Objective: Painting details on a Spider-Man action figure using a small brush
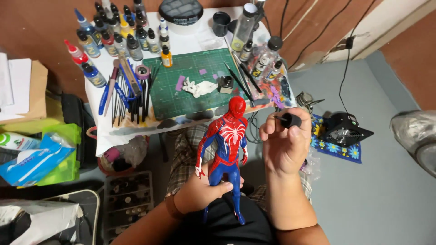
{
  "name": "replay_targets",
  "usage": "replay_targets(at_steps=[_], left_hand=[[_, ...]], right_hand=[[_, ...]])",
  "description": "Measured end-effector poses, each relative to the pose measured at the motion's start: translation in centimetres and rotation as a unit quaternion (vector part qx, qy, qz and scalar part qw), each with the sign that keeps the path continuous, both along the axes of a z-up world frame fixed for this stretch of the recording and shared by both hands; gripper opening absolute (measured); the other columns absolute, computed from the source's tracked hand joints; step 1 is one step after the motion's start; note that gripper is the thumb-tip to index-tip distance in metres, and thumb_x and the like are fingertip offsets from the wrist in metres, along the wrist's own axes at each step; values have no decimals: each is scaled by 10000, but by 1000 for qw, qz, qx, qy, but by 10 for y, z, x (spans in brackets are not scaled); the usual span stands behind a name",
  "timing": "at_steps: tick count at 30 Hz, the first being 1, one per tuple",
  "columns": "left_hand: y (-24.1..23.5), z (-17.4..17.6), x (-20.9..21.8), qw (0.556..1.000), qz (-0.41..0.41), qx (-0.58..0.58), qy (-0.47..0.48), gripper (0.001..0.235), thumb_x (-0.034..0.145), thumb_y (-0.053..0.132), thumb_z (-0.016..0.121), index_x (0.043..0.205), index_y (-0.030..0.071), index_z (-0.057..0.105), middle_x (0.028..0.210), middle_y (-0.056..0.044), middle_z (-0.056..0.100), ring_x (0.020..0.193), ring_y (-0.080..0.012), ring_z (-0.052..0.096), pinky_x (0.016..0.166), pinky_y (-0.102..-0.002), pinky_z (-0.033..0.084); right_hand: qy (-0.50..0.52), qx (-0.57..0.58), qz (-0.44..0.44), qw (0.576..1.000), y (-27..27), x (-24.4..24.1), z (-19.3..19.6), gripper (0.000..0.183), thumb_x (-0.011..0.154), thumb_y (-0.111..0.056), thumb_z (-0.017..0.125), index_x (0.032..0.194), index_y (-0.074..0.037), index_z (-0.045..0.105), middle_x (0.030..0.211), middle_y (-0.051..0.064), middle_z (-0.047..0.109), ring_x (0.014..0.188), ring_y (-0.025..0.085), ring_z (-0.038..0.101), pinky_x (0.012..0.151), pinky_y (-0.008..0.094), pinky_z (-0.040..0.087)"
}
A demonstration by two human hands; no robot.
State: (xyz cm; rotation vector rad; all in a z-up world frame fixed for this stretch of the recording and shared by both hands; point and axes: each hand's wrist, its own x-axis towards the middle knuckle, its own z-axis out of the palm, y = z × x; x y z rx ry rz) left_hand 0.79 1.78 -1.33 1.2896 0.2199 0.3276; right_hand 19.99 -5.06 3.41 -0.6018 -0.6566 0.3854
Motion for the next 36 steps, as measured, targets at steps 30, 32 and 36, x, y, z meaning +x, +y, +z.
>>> replay_targets(at_steps=[30, 32, 36], left_hand=[[-6, -43, -9, 992, 42, -119, -15, 195, 929, 126, 647, 1103, 45, 615, 1095, -160, 770, 1026, -326, 799, 534, -241, 491], [-5, -44, -9, 992, 42, -119, -14, 188, 928, 119, 644, 1099, 44, 622, 1096, -157, 772, 1027, -322, 799, 533, -238, 492], [-4, -43, -7, 992, 49, -117, -9, 180, 915, 120, 654, 1077, 41, 650, 1080, -153, 781, 1006, -300, 801, 529, -232, 486]], right_hand=[[-94, -233, -177, 952, 131, 72, -102, 219, 975, -5, 612, 1189, -53, 604, 760, 12, 467, 676, 119, 591, 641, 303, 589], [-103, -236, -181, 949, 132, 74, -106, 219, 975, -2, 615, 1187, -52, 603, 764, 17, 479, 672, 118, 594, 635, 292, 578], [-127, -251, -191, 941, 133, 76, -106, 216, 973, -11, 631, 1182, -57, 608, 774, 11, 488, 669, 117, 590, 620, 265, 549]])
